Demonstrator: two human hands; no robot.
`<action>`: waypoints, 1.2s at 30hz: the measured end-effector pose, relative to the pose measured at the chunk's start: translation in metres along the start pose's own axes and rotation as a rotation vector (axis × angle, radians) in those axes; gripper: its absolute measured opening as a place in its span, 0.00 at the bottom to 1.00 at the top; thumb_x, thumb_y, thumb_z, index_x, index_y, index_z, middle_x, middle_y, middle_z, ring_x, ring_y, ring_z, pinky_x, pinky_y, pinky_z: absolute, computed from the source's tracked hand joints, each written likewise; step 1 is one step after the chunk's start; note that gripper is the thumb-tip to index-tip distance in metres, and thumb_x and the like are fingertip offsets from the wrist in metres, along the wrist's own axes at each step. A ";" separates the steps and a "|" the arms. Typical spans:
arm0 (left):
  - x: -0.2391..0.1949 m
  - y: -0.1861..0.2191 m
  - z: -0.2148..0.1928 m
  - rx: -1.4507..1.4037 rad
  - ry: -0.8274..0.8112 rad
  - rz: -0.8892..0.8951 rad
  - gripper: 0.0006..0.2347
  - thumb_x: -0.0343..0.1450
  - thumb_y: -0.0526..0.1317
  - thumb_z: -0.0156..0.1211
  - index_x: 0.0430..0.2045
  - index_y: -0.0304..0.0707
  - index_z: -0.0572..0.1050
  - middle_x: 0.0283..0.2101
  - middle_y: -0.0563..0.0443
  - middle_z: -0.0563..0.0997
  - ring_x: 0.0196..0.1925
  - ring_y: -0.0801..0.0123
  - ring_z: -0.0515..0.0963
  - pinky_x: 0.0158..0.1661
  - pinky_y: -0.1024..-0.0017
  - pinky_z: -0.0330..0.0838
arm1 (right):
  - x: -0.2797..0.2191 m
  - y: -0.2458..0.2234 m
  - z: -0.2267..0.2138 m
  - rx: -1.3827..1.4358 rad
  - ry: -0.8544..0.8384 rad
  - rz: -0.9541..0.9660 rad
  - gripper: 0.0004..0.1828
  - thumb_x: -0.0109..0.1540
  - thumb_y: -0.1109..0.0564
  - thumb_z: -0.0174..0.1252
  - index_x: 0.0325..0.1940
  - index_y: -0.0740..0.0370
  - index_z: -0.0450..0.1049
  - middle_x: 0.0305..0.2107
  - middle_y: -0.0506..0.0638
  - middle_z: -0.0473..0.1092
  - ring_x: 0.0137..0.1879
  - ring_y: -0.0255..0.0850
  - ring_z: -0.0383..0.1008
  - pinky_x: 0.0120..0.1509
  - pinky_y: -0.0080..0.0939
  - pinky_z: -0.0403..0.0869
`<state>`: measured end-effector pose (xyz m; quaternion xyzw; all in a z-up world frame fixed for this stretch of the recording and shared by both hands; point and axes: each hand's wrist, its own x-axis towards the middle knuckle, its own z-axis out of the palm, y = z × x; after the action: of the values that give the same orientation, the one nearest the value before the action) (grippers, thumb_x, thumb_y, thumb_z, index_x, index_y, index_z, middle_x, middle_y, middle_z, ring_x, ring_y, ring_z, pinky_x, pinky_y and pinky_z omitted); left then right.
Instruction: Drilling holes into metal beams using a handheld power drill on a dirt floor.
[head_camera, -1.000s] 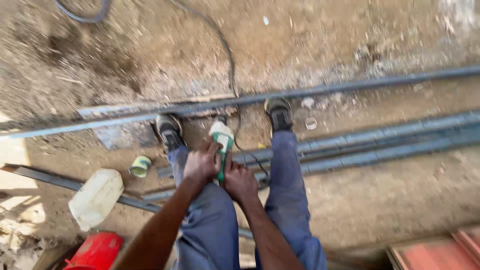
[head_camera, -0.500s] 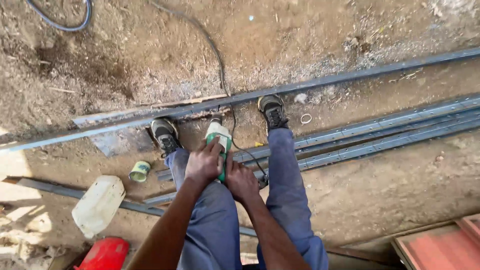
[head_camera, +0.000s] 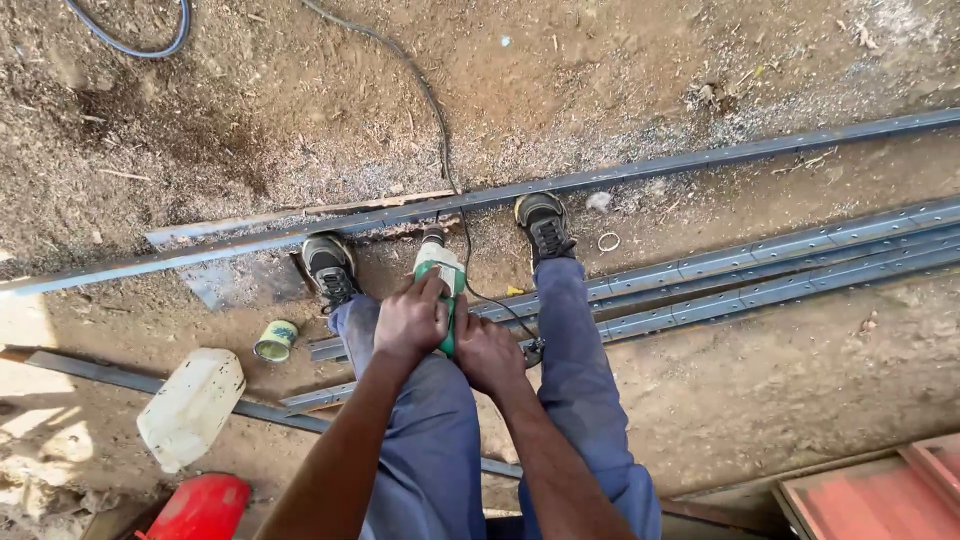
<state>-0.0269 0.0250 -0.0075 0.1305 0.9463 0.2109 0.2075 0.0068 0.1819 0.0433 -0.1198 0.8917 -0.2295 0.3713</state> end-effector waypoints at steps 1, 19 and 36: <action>-0.001 0.001 -0.001 0.001 -0.004 -0.003 0.04 0.65 0.42 0.51 0.26 0.57 0.74 0.43 0.53 0.85 0.42 0.53 0.85 0.34 0.63 0.81 | 0.000 0.001 0.004 0.004 -0.004 -0.001 0.37 0.58 0.59 0.50 0.70 0.81 0.58 0.31 0.61 0.75 0.34 0.56 0.82 0.33 0.55 0.81; 0.008 0.003 -0.004 -0.035 -0.014 -0.013 0.04 0.65 0.40 0.50 0.25 0.58 0.72 0.46 0.55 0.85 0.40 0.56 0.86 0.32 0.64 0.81 | 0.004 0.005 -0.014 -0.050 0.029 -0.037 0.34 0.59 0.61 0.45 0.69 0.81 0.58 0.28 0.58 0.75 0.34 0.54 0.82 0.34 0.53 0.80; 0.007 0.004 -0.002 -0.067 0.013 -0.017 0.04 0.65 0.38 0.51 0.25 0.56 0.72 0.44 0.52 0.86 0.41 0.55 0.85 0.33 0.63 0.81 | 0.005 0.005 -0.024 -0.050 0.077 -0.063 0.32 0.59 0.63 0.45 0.66 0.83 0.61 0.26 0.60 0.75 0.33 0.56 0.82 0.34 0.54 0.80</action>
<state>-0.0339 0.0301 -0.0063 0.1140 0.9411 0.2414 0.2073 -0.0144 0.1919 0.0523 -0.1482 0.9065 -0.2231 0.3263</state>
